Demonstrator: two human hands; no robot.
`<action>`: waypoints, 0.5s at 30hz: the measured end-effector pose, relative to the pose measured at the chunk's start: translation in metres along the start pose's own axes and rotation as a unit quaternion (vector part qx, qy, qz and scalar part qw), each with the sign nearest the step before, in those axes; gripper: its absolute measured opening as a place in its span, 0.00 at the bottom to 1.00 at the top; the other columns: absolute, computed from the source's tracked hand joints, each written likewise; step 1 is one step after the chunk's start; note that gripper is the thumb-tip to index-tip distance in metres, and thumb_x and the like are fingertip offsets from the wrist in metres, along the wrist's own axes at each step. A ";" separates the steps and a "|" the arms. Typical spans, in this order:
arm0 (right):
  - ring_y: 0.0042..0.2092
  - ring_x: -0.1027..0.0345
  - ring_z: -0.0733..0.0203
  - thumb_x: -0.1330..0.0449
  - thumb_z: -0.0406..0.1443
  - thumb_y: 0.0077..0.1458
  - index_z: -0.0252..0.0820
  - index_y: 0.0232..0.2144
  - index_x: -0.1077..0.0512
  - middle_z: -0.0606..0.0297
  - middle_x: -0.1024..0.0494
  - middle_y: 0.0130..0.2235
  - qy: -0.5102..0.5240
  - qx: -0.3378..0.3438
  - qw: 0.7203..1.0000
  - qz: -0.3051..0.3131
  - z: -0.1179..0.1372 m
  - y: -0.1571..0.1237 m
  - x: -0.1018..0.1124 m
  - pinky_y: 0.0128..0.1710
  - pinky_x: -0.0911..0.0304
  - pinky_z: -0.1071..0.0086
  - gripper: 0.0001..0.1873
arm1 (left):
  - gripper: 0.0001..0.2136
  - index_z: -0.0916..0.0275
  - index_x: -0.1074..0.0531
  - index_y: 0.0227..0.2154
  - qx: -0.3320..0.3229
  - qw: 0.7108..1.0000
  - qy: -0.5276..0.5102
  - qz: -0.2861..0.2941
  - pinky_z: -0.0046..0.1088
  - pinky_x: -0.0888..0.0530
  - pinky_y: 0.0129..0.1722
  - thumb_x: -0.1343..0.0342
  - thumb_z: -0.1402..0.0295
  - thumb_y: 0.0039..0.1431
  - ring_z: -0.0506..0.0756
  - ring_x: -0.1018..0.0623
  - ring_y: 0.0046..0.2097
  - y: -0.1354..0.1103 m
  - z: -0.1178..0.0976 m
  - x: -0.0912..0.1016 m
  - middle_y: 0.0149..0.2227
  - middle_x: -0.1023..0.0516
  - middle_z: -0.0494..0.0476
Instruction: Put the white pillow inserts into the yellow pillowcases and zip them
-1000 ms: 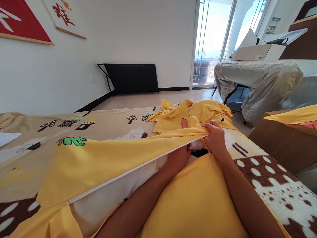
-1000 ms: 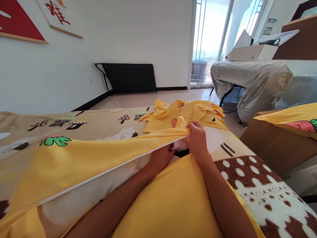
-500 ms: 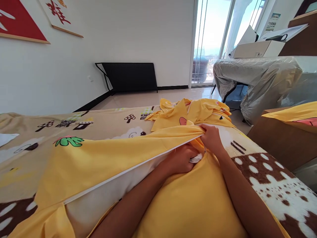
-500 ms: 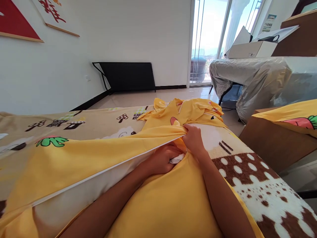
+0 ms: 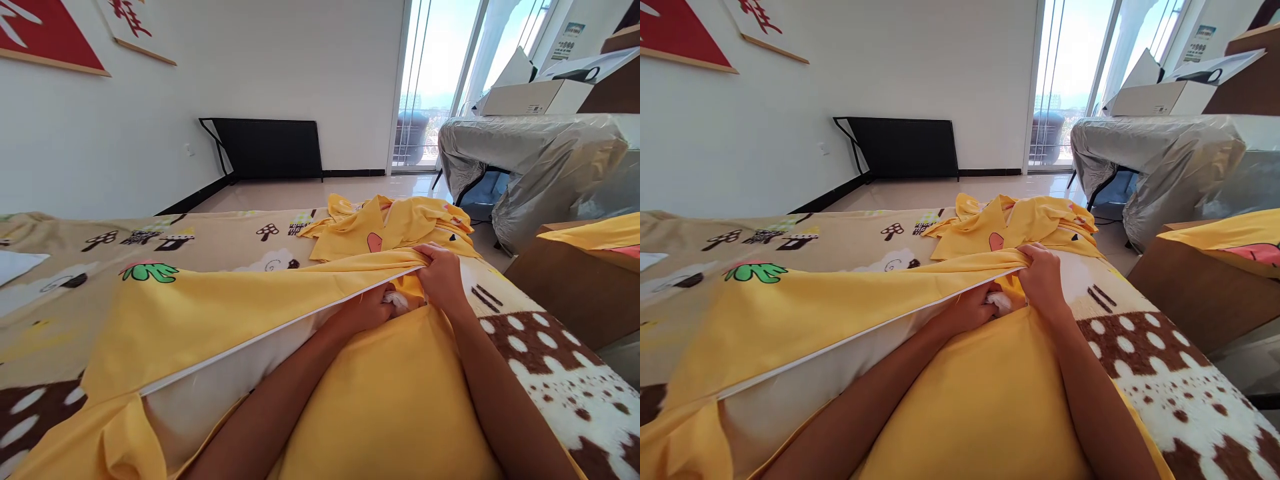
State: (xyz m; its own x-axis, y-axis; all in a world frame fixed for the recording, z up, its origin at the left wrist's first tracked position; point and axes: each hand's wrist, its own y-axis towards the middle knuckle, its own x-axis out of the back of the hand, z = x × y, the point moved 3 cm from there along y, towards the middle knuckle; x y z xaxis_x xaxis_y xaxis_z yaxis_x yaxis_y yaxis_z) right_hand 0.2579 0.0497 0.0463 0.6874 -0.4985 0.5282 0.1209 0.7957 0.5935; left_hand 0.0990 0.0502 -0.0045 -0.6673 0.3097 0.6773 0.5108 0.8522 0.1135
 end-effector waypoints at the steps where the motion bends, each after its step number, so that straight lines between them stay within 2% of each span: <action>1: 0.33 0.30 0.57 0.46 0.31 0.38 0.41 0.29 0.22 0.64 0.21 0.30 -0.001 -0.002 1.000 0.008 0.000 0.000 0.000 0.34 0.39 0.69 0.15 | 0.15 0.58 0.31 0.40 0.009 1.000 0.007 -0.001 0.33 0.29 0.47 0.51 0.72 0.47 0.57 0.26 0.45 0.001 0.001 0.001 0.42 0.24 0.54; 6: 0.34 0.29 0.56 0.46 0.31 0.39 0.42 0.29 0.21 0.64 0.20 0.30 0.015 -0.020 0.999 0.036 -0.001 0.000 0.001 0.34 0.38 0.69 0.15 | 0.14 0.60 0.31 0.37 0.010 1.000 0.029 -0.006 0.33 0.29 0.46 0.53 0.73 0.46 0.56 0.26 0.41 0.005 0.001 0.002 0.40 0.24 0.54; 10: 0.37 0.30 0.57 0.46 0.31 0.39 0.41 0.28 0.22 0.61 0.22 0.33 0.033 0.012 0.999 0.012 0.001 0.001 0.001 0.37 0.37 0.68 0.14 | 0.13 0.60 0.31 0.36 -0.001 0.999 0.029 -0.018 0.35 0.29 0.47 0.53 0.73 0.46 0.56 0.26 0.42 0.006 0.003 -0.001 0.40 0.24 0.55; 13: 0.39 0.30 0.57 0.47 0.30 0.38 0.40 0.30 0.23 0.60 0.23 0.37 0.070 0.023 0.997 0.007 0.002 0.000 0.000 0.38 0.37 0.68 0.16 | 0.15 0.59 0.31 0.39 -0.029 0.999 0.027 -0.025 0.35 0.30 0.49 0.53 0.73 0.47 0.56 0.27 0.45 0.004 -0.001 0.000 0.43 0.25 0.54; 15: 0.36 0.30 0.59 0.48 0.29 0.38 0.40 0.32 0.24 0.63 0.22 0.33 0.094 0.013 0.995 0.036 0.002 0.000 -0.003 0.37 0.36 0.69 0.17 | 0.18 0.58 0.32 0.43 -0.059 0.998 0.031 -0.021 0.34 0.30 0.49 0.52 0.73 0.47 0.56 0.27 0.44 0.002 -0.005 0.001 0.44 0.25 0.54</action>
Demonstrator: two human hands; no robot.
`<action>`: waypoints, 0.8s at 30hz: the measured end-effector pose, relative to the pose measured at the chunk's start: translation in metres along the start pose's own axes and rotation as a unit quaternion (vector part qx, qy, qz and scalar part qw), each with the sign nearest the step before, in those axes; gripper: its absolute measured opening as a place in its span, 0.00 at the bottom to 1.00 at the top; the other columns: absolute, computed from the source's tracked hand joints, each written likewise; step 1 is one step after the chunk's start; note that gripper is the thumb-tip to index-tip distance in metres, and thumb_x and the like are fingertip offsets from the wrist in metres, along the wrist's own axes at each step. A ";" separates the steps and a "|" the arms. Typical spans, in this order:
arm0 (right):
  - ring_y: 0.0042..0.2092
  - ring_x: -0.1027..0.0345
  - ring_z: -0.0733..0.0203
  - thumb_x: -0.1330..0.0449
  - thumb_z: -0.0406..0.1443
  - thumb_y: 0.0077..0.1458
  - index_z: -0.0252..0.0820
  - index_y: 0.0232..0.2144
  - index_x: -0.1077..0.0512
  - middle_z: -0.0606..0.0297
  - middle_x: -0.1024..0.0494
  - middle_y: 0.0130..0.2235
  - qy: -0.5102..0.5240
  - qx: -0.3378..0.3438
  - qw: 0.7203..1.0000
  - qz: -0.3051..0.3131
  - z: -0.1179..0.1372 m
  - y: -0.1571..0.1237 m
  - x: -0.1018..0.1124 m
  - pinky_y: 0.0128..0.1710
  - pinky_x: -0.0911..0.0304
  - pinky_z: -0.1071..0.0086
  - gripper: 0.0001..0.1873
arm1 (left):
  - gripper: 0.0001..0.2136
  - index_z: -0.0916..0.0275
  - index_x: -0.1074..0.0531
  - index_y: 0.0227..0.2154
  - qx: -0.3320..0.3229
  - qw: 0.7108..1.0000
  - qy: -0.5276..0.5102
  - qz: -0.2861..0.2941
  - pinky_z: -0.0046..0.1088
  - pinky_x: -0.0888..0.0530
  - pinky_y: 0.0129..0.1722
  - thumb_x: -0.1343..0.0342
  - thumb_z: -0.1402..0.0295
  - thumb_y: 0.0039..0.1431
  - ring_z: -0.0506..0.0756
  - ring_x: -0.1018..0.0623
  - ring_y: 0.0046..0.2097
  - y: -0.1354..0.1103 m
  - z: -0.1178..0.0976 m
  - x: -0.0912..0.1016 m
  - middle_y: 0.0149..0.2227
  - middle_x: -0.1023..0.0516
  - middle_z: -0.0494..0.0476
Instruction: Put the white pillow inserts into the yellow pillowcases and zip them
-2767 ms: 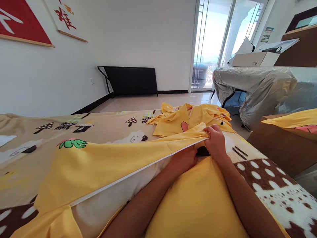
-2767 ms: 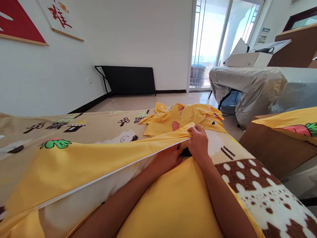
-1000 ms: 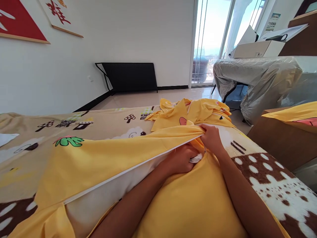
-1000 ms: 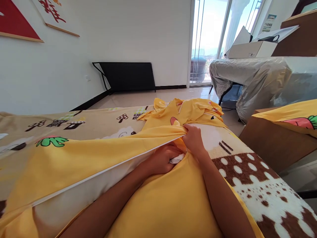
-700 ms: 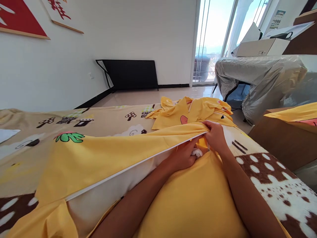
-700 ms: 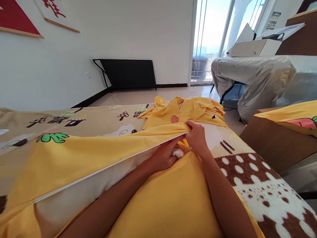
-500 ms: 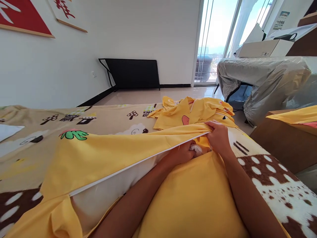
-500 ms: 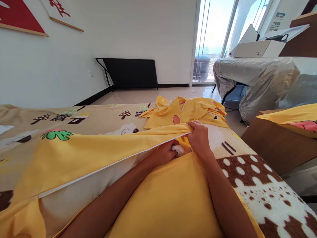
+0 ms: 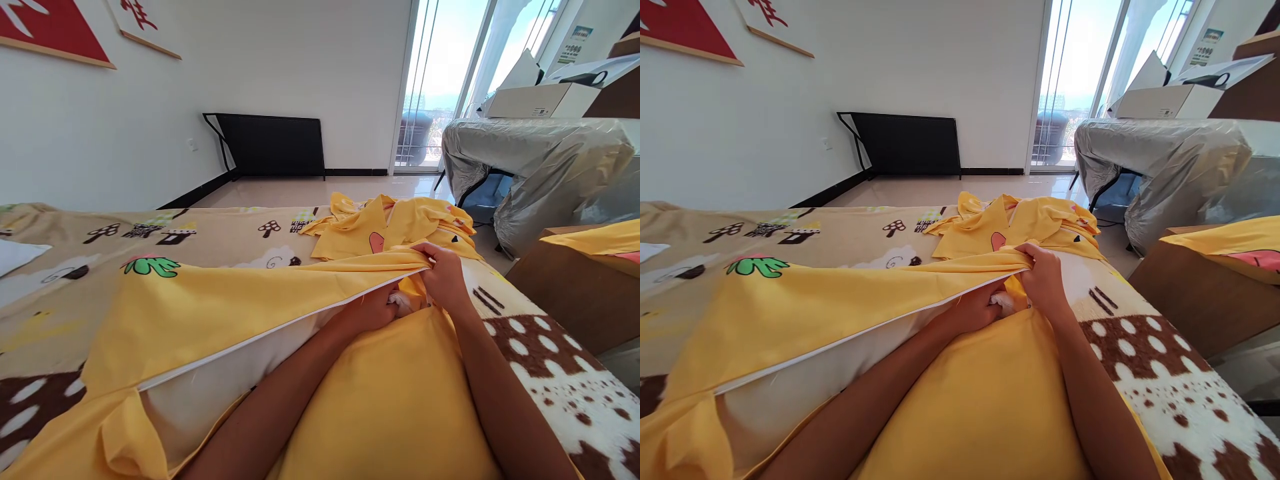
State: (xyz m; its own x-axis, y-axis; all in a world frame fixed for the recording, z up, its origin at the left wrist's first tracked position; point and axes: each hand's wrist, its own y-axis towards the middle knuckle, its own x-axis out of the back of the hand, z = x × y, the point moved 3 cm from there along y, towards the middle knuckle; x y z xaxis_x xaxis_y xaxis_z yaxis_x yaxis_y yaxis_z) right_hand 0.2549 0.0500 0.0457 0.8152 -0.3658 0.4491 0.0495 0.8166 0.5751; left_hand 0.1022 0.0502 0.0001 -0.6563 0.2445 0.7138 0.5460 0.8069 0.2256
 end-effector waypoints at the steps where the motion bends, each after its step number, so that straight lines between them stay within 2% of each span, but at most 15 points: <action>1: 0.34 0.30 0.60 0.47 0.29 0.39 0.40 0.33 0.24 0.65 0.22 0.31 0.010 -0.006 1.000 0.017 0.000 -0.001 -0.001 0.36 0.36 0.70 0.18 | 0.18 0.58 0.32 0.44 -0.011 1.000 0.006 0.003 0.34 0.29 0.48 0.52 0.73 0.47 0.56 0.27 0.44 0.000 -0.002 0.000 0.43 0.25 0.54; 5: 0.33 0.31 0.60 0.46 0.31 0.40 0.40 0.31 0.24 0.67 0.22 0.29 0.035 -0.016 0.998 0.049 0.004 -0.004 -0.002 0.33 0.37 0.72 0.15 | 0.14 0.60 0.30 0.41 0.003 0.999 0.039 0.006 0.36 0.29 0.49 0.51 0.70 0.50 0.58 0.25 0.44 0.000 -0.001 0.000 0.42 0.23 0.57; 10: 0.34 0.30 0.58 0.46 0.31 0.38 0.40 0.31 0.24 0.66 0.22 0.29 0.019 -0.024 0.999 0.031 0.007 -0.005 -0.002 0.34 0.37 0.71 0.16 | 0.15 0.60 0.30 0.43 0.017 1.000 0.024 -0.010 0.37 0.30 0.52 0.52 0.69 0.51 0.59 0.26 0.48 0.000 0.002 -0.004 0.47 0.24 0.58; 14: 0.35 0.29 0.58 0.47 0.28 0.38 0.41 0.34 0.24 0.65 0.21 0.31 -0.017 -0.011 0.999 0.030 0.007 -0.004 -0.001 0.36 0.37 0.70 0.19 | 0.16 0.58 0.29 0.43 0.010 1.000 0.001 -0.021 0.39 0.32 0.55 0.52 0.71 0.51 0.60 0.27 0.52 0.004 0.001 -0.005 0.46 0.23 0.56; 19: 0.39 0.28 0.56 0.46 0.29 0.44 0.44 0.43 0.26 0.64 0.20 0.38 -0.095 0.033 0.984 0.149 0.012 -0.008 -0.007 0.37 0.39 0.71 0.22 | 0.19 0.55 0.29 0.46 0.001 0.999 -0.024 -0.025 0.37 0.30 0.54 0.53 0.75 0.51 0.57 0.26 0.51 0.009 0.001 -0.007 0.44 0.21 0.53; 20: 0.40 0.28 0.55 0.46 0.30 0.44 0.45 0.45 0.27 0.64 0.20 0.39 -0.104 0.036 0.981 0.158 0.012 -0.008 -0.008 0.37 0.39 0.71 0.23 | 0.20 0.55 0.29 0.46 0.004 0.999 -0.025 -0.027 0.37 0.30 0.53 0.53 0.75 0.50 0.57 0.26 0.51 0.010 0.002 -0.008 0.44 0.21 0.53; 22: 0.40 0.28 0.55 0.46 0.29 0.43 0.45 0.45 0.27 0.63 0.20 0.39 -0.130 0.026 0.982 0.131 0.013 -0.008 -0.009 0.38 0.39 0.70 0.24 | 0.21 0.55 0.29 0.47 0.007 0.999 -0.027 -0.029 0.38 0.31 0.54 0.53 0.76 0.49 0.57 0.26 0.51 0.011 0.003 -0.010 0.44 0.21 0.53; 24: 0.37 0.28 0.55 0.47 0.27 0.41 0.45 0.40 0.25 0.63 0.20 0.35 -0.157 0.009 0.984 0.084 0.012 -0.008 -0.008 0.37 0.40 0.69 0.23 | 0.21 0.55 0.29 0.47 0.004 0.999 -0.028 -0.030 0.38 0.31 0.54 0.53 0.76 0.49 0.57 0.26 0.52 0.012 0.004 -0.011 0.45 0.21 0.53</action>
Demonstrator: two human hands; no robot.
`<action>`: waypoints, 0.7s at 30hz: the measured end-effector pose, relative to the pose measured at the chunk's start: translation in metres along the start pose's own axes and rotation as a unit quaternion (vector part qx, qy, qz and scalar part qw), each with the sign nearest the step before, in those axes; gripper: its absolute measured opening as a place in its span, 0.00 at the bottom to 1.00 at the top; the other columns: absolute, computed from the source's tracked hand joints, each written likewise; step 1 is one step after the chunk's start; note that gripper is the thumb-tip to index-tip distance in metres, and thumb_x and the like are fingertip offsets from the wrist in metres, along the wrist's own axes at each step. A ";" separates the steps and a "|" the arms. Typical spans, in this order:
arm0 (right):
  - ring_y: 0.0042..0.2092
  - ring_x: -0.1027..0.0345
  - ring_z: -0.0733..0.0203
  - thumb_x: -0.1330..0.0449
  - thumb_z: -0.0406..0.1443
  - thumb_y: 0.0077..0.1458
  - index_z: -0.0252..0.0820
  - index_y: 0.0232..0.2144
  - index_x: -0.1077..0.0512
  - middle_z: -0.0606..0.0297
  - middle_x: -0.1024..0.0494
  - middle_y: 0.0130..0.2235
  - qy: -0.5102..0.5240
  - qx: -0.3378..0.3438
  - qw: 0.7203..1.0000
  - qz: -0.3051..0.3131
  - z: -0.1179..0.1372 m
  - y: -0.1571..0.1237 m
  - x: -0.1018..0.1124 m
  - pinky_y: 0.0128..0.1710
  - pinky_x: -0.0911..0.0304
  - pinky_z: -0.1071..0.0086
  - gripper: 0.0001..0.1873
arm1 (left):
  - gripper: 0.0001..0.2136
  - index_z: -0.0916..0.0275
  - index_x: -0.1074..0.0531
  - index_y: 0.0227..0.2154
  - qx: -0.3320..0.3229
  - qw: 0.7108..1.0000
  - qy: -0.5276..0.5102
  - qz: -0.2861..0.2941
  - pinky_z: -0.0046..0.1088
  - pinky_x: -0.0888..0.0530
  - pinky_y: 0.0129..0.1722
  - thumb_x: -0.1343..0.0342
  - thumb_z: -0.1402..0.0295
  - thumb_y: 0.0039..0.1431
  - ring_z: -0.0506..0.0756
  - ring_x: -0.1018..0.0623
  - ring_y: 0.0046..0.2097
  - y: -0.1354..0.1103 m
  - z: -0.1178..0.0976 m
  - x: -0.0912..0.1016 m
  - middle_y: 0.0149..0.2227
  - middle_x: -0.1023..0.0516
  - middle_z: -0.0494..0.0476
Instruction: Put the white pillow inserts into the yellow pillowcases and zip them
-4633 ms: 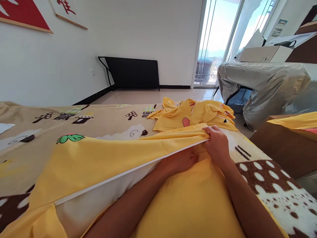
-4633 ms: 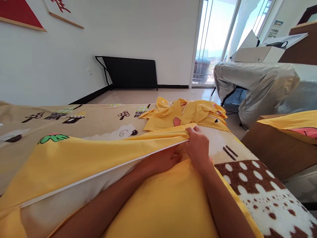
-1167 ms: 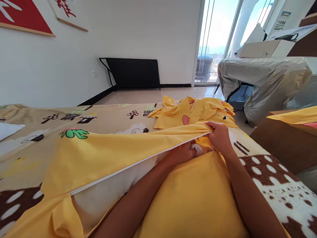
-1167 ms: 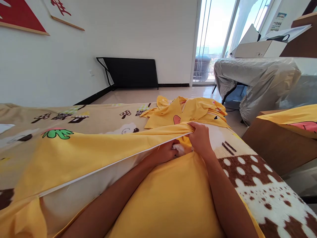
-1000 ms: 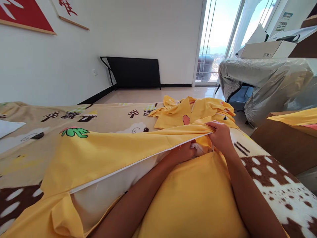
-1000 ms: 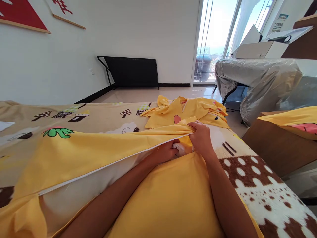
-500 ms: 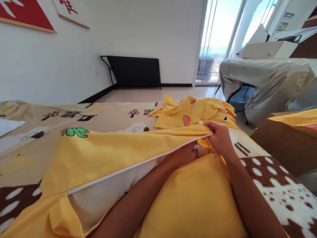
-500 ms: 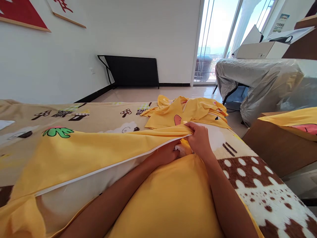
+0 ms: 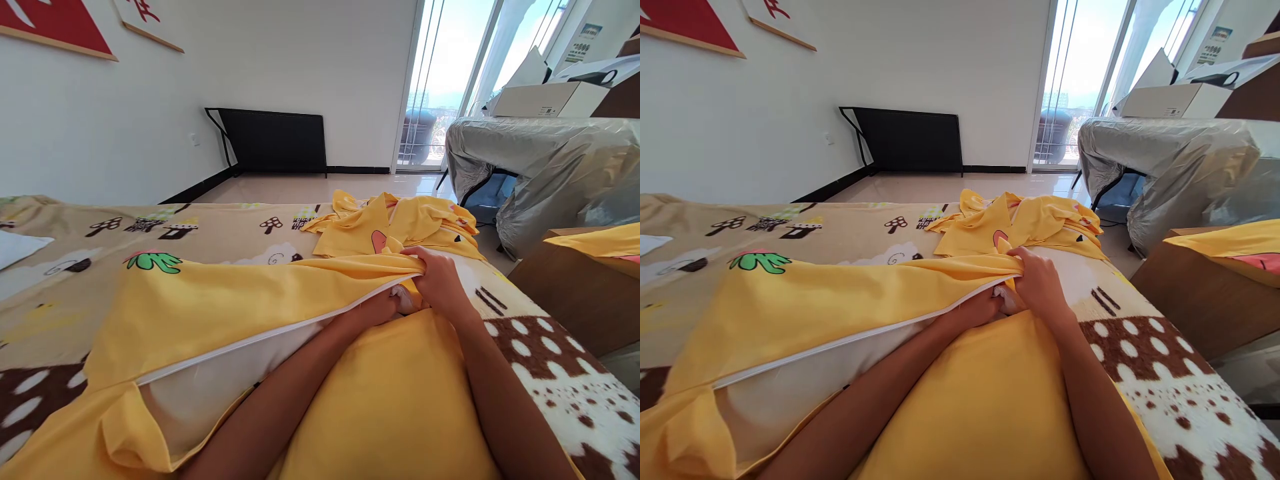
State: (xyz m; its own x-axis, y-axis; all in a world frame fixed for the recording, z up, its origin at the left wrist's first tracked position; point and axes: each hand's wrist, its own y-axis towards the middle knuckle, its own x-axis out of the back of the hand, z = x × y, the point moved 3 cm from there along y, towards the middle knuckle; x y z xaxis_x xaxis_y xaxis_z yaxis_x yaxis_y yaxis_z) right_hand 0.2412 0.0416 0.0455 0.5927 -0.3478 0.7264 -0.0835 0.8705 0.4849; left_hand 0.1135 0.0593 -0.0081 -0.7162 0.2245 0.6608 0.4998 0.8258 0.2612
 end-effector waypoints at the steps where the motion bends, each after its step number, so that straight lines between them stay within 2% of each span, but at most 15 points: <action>1: 0.36 0.29 0.56 0.48 0.27 0.41 0.44 0.37 0.24 0.63 0.20 0.33 -0.007 -0.006 1.000 -0.018 0.000 0.000 0.000 0.36 0.40 0.70 0.21 | 0.21 0.55 0.29 0.47 -0.002 1.000 -0.001 -0.001 0.38 0.31 0.54 0.53 0.76 0.49 0.57 0.26 0.52 0.000 0.000 0.000 0.45 0.21 0.53; 3: 0.34 0.31 0.58 0.49 0.27 0.40 0.43 0.32 0.23 0.62 0.22 0.32 -0.003 0.008 0.999 -0.050 0.000 0.001 0.001 0.35 0.40 0.70 0.19 | 0.21 0.55 0.29 0.47 -0.009 1.000 0.000 -0.002 0.38 0.31 0.55 0.53 0.75 0.50 0.57 0.27 0.52 0.000 -0.001 0.001 0.45 0.22 0.53; 7: 0.37 0.32 0.60 0.50 0.26 0.37 0.42 0.32 0.24 0.61 0.23 0.37 0.041 0.046 0.995 -0.076 0.002 0.002 0.005 0.38 0.40 0.71 0.21 | 0.21 0.54 0.29 0.48 -0.023 1.000 0.015 -0.009 0.38 0.32 0.56 0.53 0.74 0.51 0.58 0.28 0.54 -0.004 -0.003 0.005 0.46 0.22 0.52; 12: 0.33 0.32 0.60 0.50 0.29 0.38 0.41 0.30 0.25 0.66 0.24 0.29 0.093 -0.008 0.994 -0.057 -0.005 0.004 0.006 0.34 0.41 0.71 0.18 | 0.22 0.55 0.32 0.51 -0.005 1.000 0.018 -0.010 0.41 0.35 0.58 0.52 0.73 0.52 0.59 0.30 0.56 -0.011 -0.002 0.008 0.50 0.25 0.53; 17: 0.35 0.32 0.58 0.51 0.31 0.37 0.39 0.30 0.25 0.66 0.23 0.29 0.145 -0.042 0.988 -0.014 -0.016 0.008 0.002 0.34 0.40 0.71 0.18 | 0.27 0.52 0.36 0.55 -0.125 0.991 0.053 0.004 0.38 0.38 0.60 0.52 0.77 0.51 0.57 0.31 0.57 -0.015 -0.021 0.014 0.52 0.26 0.51; 21: 0.37 0.31 0.57 0.50 0.31 0.37 0.39 0.32 0.24 0.65 0.22 0.31 0.173 -0.052 0.984 -0.008 -0.025 0.011 0.000 0.34 0.37 0.71 0.19 | 0.21 0.54 0.33 0.51 -0.156 0.981 0.117 0.015 0.37 0.37 0.59 0.48 0.74 0.53 0.58 0.31 0.56 -0.019 -0.030 0.015 0.54 0.28 0.55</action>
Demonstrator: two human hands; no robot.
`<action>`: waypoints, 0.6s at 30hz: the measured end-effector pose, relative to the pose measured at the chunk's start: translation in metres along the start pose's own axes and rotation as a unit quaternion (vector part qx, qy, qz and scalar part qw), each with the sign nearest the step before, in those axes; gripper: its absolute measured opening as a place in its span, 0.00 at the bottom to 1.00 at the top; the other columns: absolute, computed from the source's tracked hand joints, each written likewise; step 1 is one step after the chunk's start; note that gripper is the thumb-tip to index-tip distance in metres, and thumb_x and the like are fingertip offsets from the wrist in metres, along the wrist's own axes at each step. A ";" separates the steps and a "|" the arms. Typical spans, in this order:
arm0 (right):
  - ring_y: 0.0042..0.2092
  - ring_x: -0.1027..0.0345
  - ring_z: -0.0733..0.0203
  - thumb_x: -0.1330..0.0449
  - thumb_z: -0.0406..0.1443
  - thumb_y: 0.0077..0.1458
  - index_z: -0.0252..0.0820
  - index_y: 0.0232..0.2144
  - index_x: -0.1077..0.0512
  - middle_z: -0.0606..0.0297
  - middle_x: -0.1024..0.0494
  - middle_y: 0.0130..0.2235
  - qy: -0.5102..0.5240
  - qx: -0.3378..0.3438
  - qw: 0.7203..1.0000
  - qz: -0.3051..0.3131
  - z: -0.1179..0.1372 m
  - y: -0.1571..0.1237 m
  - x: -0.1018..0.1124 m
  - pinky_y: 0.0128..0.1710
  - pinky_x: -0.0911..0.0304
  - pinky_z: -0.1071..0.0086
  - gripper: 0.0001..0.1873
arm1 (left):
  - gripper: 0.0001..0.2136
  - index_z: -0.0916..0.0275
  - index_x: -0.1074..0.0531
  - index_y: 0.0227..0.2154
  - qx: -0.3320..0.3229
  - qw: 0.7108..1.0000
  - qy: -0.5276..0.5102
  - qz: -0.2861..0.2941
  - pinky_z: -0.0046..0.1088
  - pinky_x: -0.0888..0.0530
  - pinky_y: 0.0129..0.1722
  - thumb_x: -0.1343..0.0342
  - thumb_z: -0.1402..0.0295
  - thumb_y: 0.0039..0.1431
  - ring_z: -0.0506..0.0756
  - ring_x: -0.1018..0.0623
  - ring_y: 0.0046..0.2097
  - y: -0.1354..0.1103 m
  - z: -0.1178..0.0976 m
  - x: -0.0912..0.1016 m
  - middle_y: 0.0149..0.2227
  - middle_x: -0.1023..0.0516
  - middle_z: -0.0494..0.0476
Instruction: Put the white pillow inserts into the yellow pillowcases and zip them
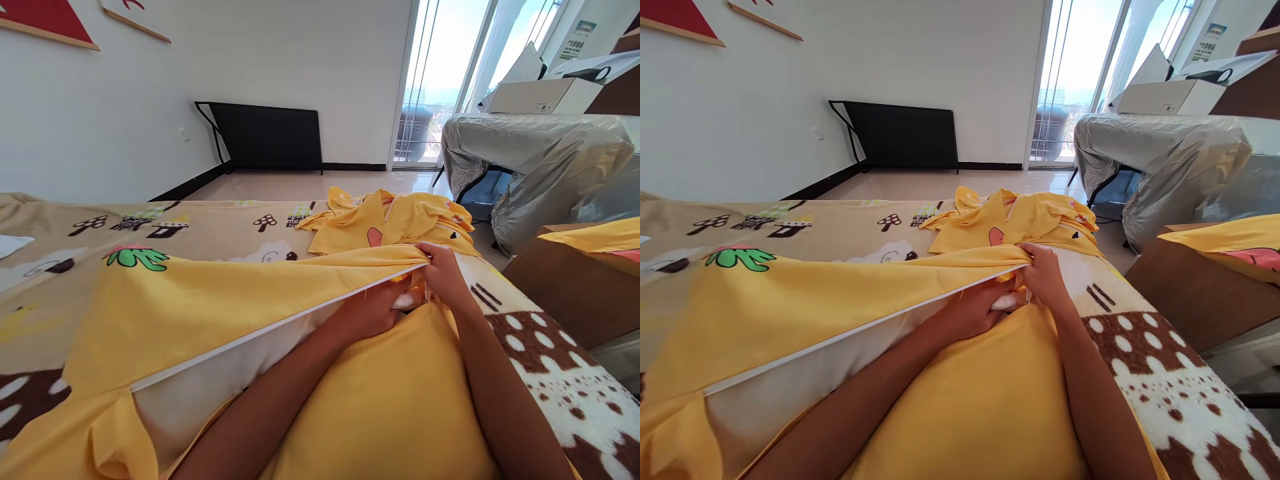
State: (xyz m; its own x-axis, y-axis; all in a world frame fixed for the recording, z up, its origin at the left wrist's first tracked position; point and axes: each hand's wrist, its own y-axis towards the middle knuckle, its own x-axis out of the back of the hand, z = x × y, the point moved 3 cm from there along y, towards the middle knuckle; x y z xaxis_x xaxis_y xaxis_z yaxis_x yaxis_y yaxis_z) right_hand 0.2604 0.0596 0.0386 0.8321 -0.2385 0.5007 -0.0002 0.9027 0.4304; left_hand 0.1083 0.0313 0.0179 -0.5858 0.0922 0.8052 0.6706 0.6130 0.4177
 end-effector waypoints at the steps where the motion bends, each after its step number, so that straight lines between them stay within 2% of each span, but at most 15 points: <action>1: 0.36 0.31 0.57 0.50 0.31 0.36 0.39 0.32 0.24 0.65 0.22 0.30 0.004 0.000 1.000 -0.002 -0.002 0.001 0.000 0.34 0.37 0.71 0.20 | 0.20 0.55 0.32 0.49 -0.005 1.000 0.012 0.008 0.37 0.37 0.58 0.48 0.74 0.53 0.59 0.31 0.56 -0.001 -0.001 -0.001 0.53 0.28 0.55; 6: 0.35 0.31 0.58 0.50 0.31 0.35 0.38 0.30 0.24 0.66 0.23 0.29 0.016 0.004 1.000 0.003 -0.007 0.002 -0.002 0.33 0.37 0.72 0.19 | 0.13 0.56 0.29 0.44 -0.026 0.998 0.036 0.035 0.36 0.35 0.56 0.48 0.71 0.56 0.58 0.29 0.53 -0.002 -0.001 -0.006 0.51 0.26 0.56; 10: 0.35 0.32 0.58 0.49 0.32 0.36 0.38 0.30 0.24 0.67 0.24 0.29 0.022 0.004 1.000 0.008 -0.008 0.002 -0.002 0.33 0.37 0.72 0.18 | 0.15 0.57 0.31 0.47 0.007 1.000 0.017 0.014 0.37 0.35 0.56 0.49 0.70 0.57 0.58 0.30 0.53 -0.004 0.001 -0.002 0.51 0.27 0.57; 13: 0.34 0.33 0.59 0.49 0.33 0.37 0.38 0.30 0.24 0.67 0.25 0.28 0.022 0.003 1.000 0.009 -0.007 0.002 -0.001 0.32 0.38 0.72 0.17 | 0.12 0.58 0.30 0.45 0.019 1.000 0.018 -0.012 0.35 0.33 0.55 0.51 0.70 0.59 0.57 0.29 0.51 -0.006 0.002 0.000 0.48 0.26 0.56; 15: 0.32 0.34 0.60 0.49 0.33 0.36 0.38 0.28 0.25 0.67 0.26 0.26 0.015 0.004 1.000 0.007 -0.005 0.002 0.000 0.31 0.39 0.73 0.16 | 0.12 0.58 0.29 0.43 -0.018 0.998 0.044 -0.039 0.34 0.32 0.54 0.55 0.70 0.62 0.56 0.27 0.50 -0.007 0.001 0.000 0.47 0.24 0.57; 18: 0.31 0.36 0.62 0.49 0.33 0.36 0.37 0.27 0.25 0.68 0.27 0.25 0.004 0.018 1.000 0.008 -0.001 0.002 0.001 0.30 0.41 0.73 0.15 | 0.13 0.61 0.27 0.40 -0.118 0.981 0.140 -0.063 0.35 0.31 0.53 0.58 0.72 0.63 0.56 0.26 0.48 -0.009 -0.003 -0.006 0.45 0.23 0.59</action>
State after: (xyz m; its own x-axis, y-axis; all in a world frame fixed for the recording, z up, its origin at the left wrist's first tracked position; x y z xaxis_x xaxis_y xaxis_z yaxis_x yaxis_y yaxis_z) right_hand 0.2616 0.0614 0.0385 0.8358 -0.2211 0.5026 -0.0340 0.8928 0.4493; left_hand 0.1066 0.0232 0.0107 -0.5446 -0.2118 0.8115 0.7070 0.4046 0.5801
